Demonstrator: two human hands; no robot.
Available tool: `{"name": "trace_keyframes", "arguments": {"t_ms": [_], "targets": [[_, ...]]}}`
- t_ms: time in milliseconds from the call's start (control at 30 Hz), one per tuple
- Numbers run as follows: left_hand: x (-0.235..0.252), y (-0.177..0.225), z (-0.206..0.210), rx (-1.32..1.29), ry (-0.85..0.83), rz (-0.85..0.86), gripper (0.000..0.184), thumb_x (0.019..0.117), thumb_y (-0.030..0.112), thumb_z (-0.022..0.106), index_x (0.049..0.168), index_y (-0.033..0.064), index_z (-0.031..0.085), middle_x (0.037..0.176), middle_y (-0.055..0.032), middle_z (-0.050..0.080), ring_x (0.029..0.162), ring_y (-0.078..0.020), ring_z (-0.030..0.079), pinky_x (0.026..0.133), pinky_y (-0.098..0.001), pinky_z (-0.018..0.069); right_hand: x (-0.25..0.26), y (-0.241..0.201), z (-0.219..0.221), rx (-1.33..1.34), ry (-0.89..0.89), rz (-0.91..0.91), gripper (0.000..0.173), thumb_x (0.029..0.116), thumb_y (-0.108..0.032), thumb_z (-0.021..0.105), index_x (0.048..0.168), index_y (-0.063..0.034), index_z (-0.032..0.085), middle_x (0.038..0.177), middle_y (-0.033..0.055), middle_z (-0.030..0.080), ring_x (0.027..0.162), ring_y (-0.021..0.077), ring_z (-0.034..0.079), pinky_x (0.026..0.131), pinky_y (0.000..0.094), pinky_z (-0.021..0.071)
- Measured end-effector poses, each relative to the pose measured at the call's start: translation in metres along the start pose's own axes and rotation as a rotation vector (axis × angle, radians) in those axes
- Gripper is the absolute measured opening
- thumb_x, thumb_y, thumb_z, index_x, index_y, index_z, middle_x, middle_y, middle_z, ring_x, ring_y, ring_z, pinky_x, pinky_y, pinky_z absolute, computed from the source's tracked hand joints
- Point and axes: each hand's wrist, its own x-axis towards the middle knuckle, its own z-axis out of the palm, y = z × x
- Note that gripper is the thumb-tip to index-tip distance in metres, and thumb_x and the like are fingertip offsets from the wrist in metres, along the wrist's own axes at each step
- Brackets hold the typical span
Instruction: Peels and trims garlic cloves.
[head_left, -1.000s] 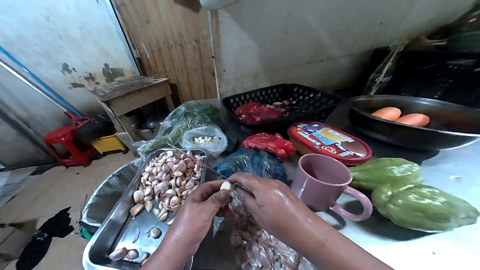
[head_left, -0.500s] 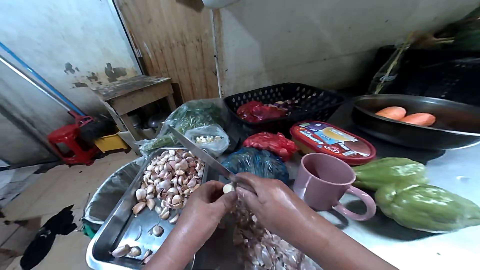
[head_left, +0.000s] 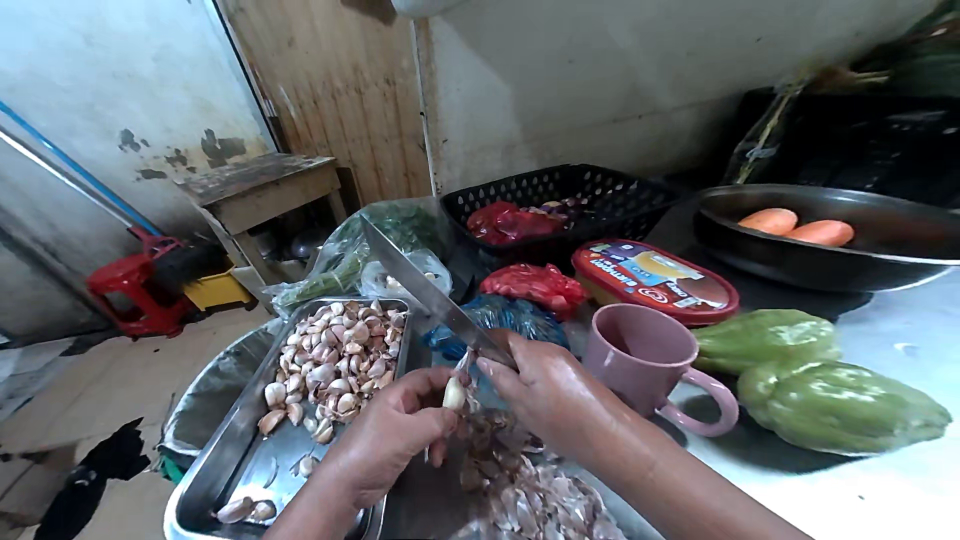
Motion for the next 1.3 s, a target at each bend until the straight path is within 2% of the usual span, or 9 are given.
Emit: {"name": "trace_keyframes", "arguments": {"t_ms": [200, 367, 500, 633, 733, 800, 1100, 1233, 1300], "targets": [[0.002, -0.001, -0.015, -0.314, -0.165, -0.051, 0.033, 0.0883, 0.009, 0.064, 0.121, 0.0082, 0.065, 0.098, -0.0029, 0.071, 0.075, -0.0101, 0.067, 0.061, -0.0229, 0.0559, 0.005, 0.009, -0.005, 0.119, 0.082, 0.055, 0.024, 0.1051, -0.027, 0.057, 0.119, -0.0107, 0.068, 0.081, 0.0037, 0.069, 0.074, 0.0157, 0.067, 0.071, 0.0385, 0.0567], [0.003, 0.011, -0.018, -0.283, 0.110, -0.067, 0.026, 0.0980, 0.013, 0.051, 0.118, 0.0051, 0.066, 0.090, -0.0045, 0.069, 0.073, -0.0113, 0.066, 0.062, -0.0238, 0.0561, 0.003, 0.014, -0.012, 0.328, 0.069, -0.016, 0.018, 0.1039, -0.023, 0.057, 0.104, -0.0123, 0.072, 0.069, -0.0062, 0.063, 0.052, 0.0012, 0.053, 0.051, 0.0199, 0.0462], [0.032, 0.043, -0.026, 0.098, 0.332, -0.102, 0.022, 0.1075, 0.016, 0.049, 0.121, 0.0039, 0.062, 0.084, -0.0014, 0.063, 0.067, -0.0084, 0.060, 0.061, -0.0230, 0.0522, 0.000, 0.009, -0.019, 0.409, 0.016, -0.002, 0.020, 0.1023, -0.021, 0.058, 0.091, -0.0131, 0.072, 0.066, -0.0081, 0.063, 0.050, -0.0021, 0.051, 0.049, 0.0164, 0.0428], [0.091, 0.068, -0.047, 0.414, 0.423, -0.041, 0.028, 0.1067, 0.018, 0.050, 0.129, 0.0031, 0.057, 0.085, -0.0053, 0.057, 0.063, -0.0105, 0.053, 0.057, -0.0250, 0.0471, 0.000, 0.008, -0.019, 0.476, 0.042, 0.026, 0.015, 0.1009, -0.018, 0.061, 0.111, -0.0123, 0.069, 0.069, -0.0052, 0.065, 0.052, 0.0023, 0.055, 0.050, 0.0194, 0.0464], [0.121, 0.081, -0.051, 0.478, 0.501, -0.071, 0.043, 0.1061, 0.016, 0.051, 0.146, 0.0013, 0.046, 0.102, -0.0125, 0.061, 0.071, -0.0138, 0.056, 0.063, -0.0281, 0.0480, 0.001, 0.006, -0.019, 0.514, 0.042, 0.086, 0.020, 0.1002, -0.014, 0.063, 0.120, -0.0103, 0.063, 0.071, -0.0023, 0.065, 0.053, 0.0046, 0.057, 0.051, 0.0213, 0.0481], [0.122, 0.090, -0.047, 0.506, 0.533, -0.097, 0.041, 0.1056, 0.014, 0.050, 0.144, 0.0009, 0.047, 0.104, -0.0129, 0.060, 0.071, -0.0138, 0.055, 0.063, -0.0282, 0.0476, 0.000, 0.004, -0.020, 0.511, 0.011, 0.115, 0.022, 0.1006, -0.013, 0.063, 0.122, -0.0102, 0.062, 0.073, -0.0017, 0.066, 0.053, 0.0046, 0.057, 0.051, 0.0211, 0.0481], [0.033, 0.101, -0.046, 0.662, 0.398, -0.062, 0.021, 0.1074, 0.017, 0.052, 0.119, 0.0074, 0.066, 0.090, -0.0024, 0.065, 0.066, -0.0077, 0.058, 0.058, -0.0221, 0.0480, -0.001, 0.012, -0.012, 0.434, -0.070, -0.015, 0.024, 0.1061, -0.029, 0.057, 0.119, -0.0147, 0.071, 0.067, -0.0031, 0.065, 0.047, 0.0043, 0.051, 0.045, 0.0216, 0.0435], [-0.022, 0.098, -0.042, 1.006, 0.301, -0.221, 0.021, 0.1054, 0.022, 0.057, 0.113, 0.0091, 0.072, 0.098, -0.0061, 0.070, 0.082, -0.0166, 0.065, 0.075, -0.0386, 0.0538, 0.003, 0.014, -0.010, 0.293, -0.130, -0.002, 0.026, 0.1061, -0.036, 0.056, 0.112, -0.0160, 0.072, 0.076, -0.0028, 0.070, 0.051, 0.0065, 0.057, 0.050, 0.0263, 0.0510], [-0.042, 0.090, -0.051, 1.178, 0.209, -0.233, 0.020, 0.1042, 0.020, 0.058, 0.107, 0.0089, 0.074, 0.102, -0.0061, 0.069, 0.092, -0.0175, 0.065, 0.083, -0.0417, 0.0529, 0.005, 0.015, -0.006, 0.241, -0.129, -0.001, 0.026, 0.1058, -0.034, 0.057, 0.106, -0.0146, 0.074, 0.071, -0.0009, 0.067, 0.053, 0.0089, 0.058, 0.053, 0.0291, 0.0519]]}}
